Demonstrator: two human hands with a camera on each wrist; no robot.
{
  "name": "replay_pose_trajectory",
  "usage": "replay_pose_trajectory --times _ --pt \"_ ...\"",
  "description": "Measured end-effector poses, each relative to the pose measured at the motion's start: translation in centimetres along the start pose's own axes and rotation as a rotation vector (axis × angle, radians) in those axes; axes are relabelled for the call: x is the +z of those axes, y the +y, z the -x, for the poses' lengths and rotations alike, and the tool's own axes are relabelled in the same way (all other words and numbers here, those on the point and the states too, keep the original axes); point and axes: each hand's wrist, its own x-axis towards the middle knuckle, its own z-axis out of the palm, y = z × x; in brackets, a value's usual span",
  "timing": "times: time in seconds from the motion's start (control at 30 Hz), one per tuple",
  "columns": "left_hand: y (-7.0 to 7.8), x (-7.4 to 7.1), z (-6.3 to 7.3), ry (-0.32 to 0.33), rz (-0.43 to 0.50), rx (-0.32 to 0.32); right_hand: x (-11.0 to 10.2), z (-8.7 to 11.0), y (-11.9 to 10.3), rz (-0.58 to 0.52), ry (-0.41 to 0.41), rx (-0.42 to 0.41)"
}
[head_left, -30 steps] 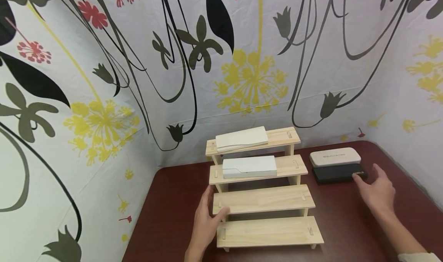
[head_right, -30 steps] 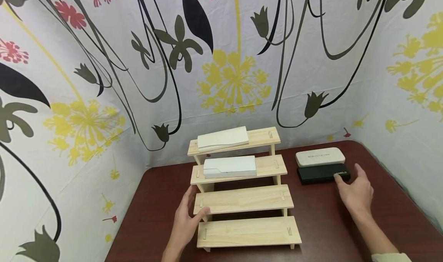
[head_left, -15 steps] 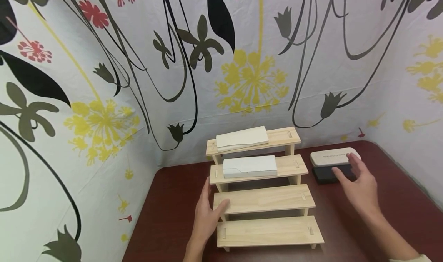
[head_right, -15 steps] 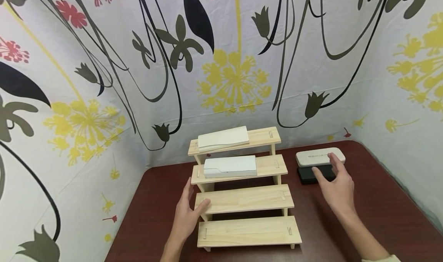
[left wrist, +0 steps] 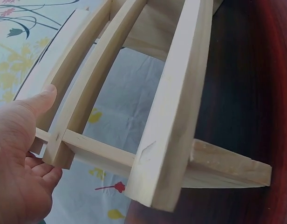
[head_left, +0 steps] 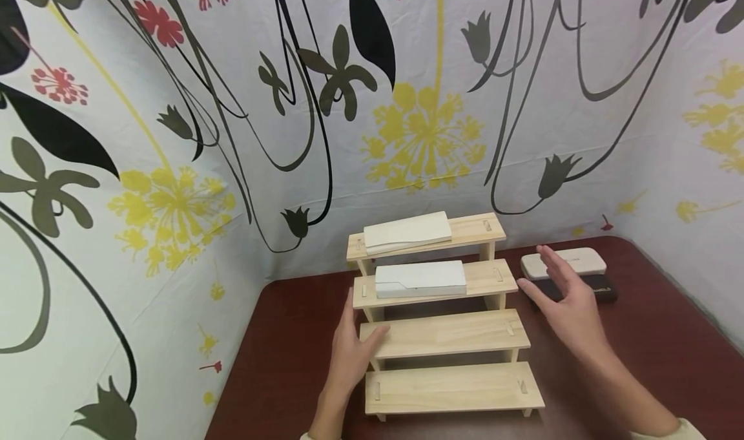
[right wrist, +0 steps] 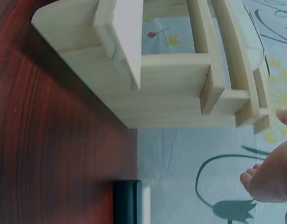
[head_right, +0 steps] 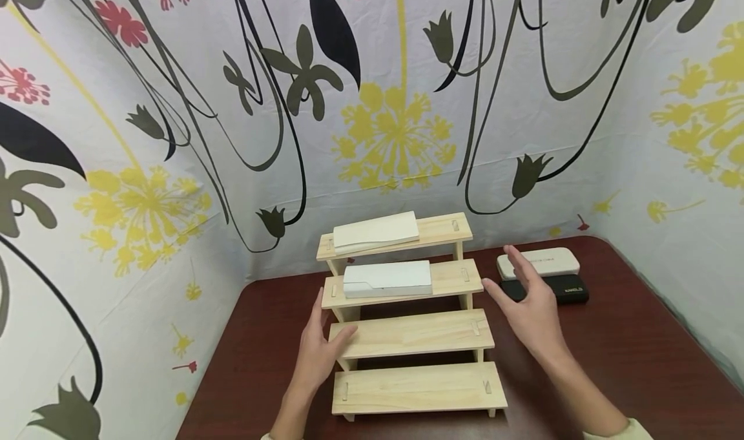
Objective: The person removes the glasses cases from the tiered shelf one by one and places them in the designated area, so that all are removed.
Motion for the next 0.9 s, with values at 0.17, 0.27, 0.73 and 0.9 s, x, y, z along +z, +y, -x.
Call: replay_pose_trajectory --times 0.17,0.27,0.73,0.9 --pt "0.1 0.1 -0.5 0.0 0.011 0.018 0.9 0.2 -1.0 -0.017 -0.035 -0.044" --pt "0.3 0.1 -0.7 0.007 0.019 0.03 1.3 0.3 -1.5 -0.035 -0.048 -0.067" --pt "0.6 0.3 -1.6 0.023 0.028 0.072 2.8 0.7 -2.5 -0.115 -0.104 -0.135" --pt "0.8 0.4 -2.0 0.034 -0.018 0.057 3.3 0.6 -2.7 -0.033 -0.113 -0.171"
